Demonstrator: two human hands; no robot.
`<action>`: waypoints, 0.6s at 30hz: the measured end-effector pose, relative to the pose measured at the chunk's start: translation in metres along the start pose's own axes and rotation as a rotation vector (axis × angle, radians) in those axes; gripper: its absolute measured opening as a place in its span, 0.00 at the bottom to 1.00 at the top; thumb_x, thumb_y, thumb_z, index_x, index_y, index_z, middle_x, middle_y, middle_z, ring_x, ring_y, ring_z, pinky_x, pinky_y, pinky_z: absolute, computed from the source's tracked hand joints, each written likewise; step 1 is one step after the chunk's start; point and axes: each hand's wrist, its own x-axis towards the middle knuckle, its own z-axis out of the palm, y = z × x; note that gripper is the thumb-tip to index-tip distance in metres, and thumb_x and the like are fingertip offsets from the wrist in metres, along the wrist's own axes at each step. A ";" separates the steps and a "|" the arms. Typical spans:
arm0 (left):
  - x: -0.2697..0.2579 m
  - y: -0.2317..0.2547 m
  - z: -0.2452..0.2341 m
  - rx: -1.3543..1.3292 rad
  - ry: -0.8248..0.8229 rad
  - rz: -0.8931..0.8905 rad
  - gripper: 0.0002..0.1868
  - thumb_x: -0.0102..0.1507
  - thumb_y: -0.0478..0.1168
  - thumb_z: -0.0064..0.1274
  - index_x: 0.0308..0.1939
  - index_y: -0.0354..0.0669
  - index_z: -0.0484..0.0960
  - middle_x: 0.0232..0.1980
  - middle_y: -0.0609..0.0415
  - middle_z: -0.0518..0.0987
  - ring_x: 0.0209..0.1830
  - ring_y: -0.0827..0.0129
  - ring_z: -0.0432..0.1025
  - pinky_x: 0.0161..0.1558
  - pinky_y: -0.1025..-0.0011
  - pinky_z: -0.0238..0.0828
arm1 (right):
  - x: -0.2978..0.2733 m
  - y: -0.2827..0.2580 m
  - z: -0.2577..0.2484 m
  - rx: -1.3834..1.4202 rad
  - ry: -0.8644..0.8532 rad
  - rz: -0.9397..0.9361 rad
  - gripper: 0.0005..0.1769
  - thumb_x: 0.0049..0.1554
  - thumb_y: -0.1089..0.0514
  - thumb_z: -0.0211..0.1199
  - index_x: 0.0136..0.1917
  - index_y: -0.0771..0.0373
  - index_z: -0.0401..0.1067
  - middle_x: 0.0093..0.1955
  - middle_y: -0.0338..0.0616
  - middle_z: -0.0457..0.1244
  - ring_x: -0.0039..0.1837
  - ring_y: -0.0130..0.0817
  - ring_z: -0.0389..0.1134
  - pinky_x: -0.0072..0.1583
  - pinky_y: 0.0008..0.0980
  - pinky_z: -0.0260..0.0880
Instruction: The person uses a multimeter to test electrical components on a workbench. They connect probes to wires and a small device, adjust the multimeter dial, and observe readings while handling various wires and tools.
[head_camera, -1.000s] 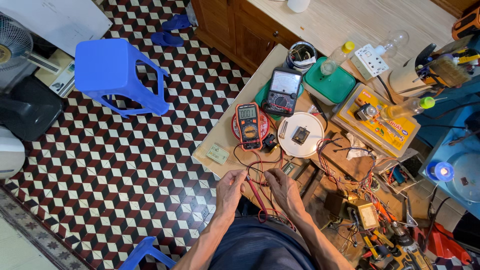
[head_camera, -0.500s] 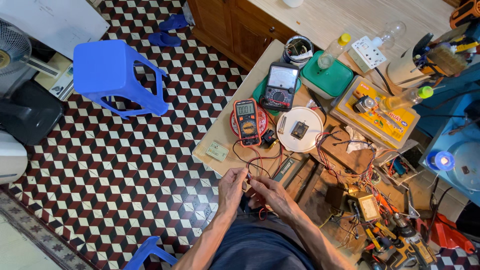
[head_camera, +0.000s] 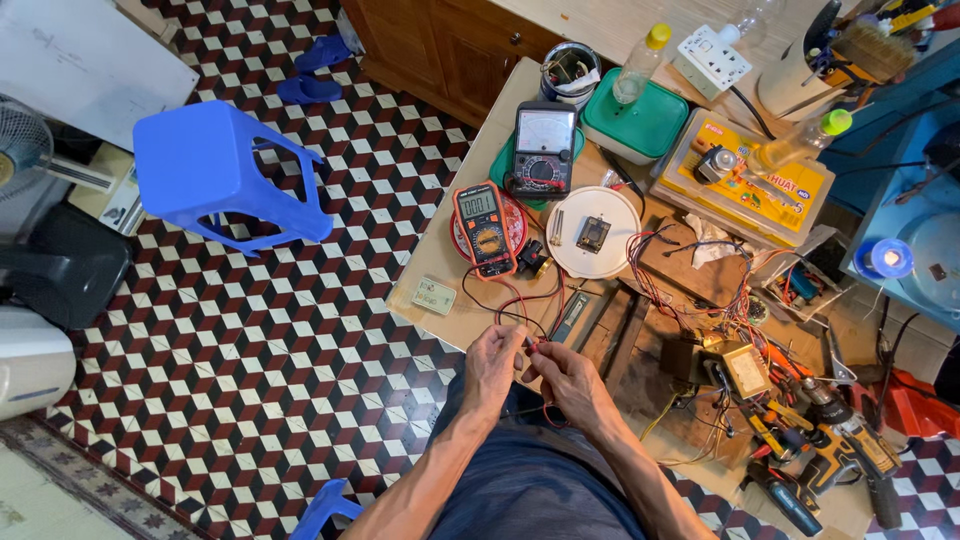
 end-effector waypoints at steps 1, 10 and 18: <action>0.004 0.001 0.000 -0.004 -0.019 -0.028 0.15 0.64 0.47 0.58 0.41 0.36 0.80 0.36 0.57 0.84 0.26 0.82 0.65 0.26 0.80 0.61 | 0.001 0.001 0.001 0.022 0.009 -0.009 0.18 0.64 0.52 0.53 0.57 0.66 0.75 0.40 0.40 0.71 0.31 0.23 0.60 0.34 0.26 0.61; 0.019 -0.001 0.027 0.053 -0.306 -0.053 0.15 0.65 0.45 0.58 0.42 0.33 0.80 0.33 0.56 0.83 0.25 0.80 0.68 0.26 0.79 0.65 | -0.029 0.014 -0.001 0.308 0.282 0.018 0.18 0.65 0.53 0.53 0.58 0.68 0.74 0.40 0.39 0.69 0.34 0.21 0.59 0.36 0.23 0.60; 0.005 -0.027 0.071 0.316 -0.370 0.011 0.17 0.66 0.49 0.52 0.46 0.38 0.81 0.36 0.59 0.84 0.25 0.79 0.69 0.28 0.77 0.66 | -0.091 0.045 -0.026 0.429 0.791 0.081 0.20 0.64 0.54 0.56 0.65 0.66 0.71 0.41 0.39 0.67 0.34 0.20 0.55 0.34 0.21 0.53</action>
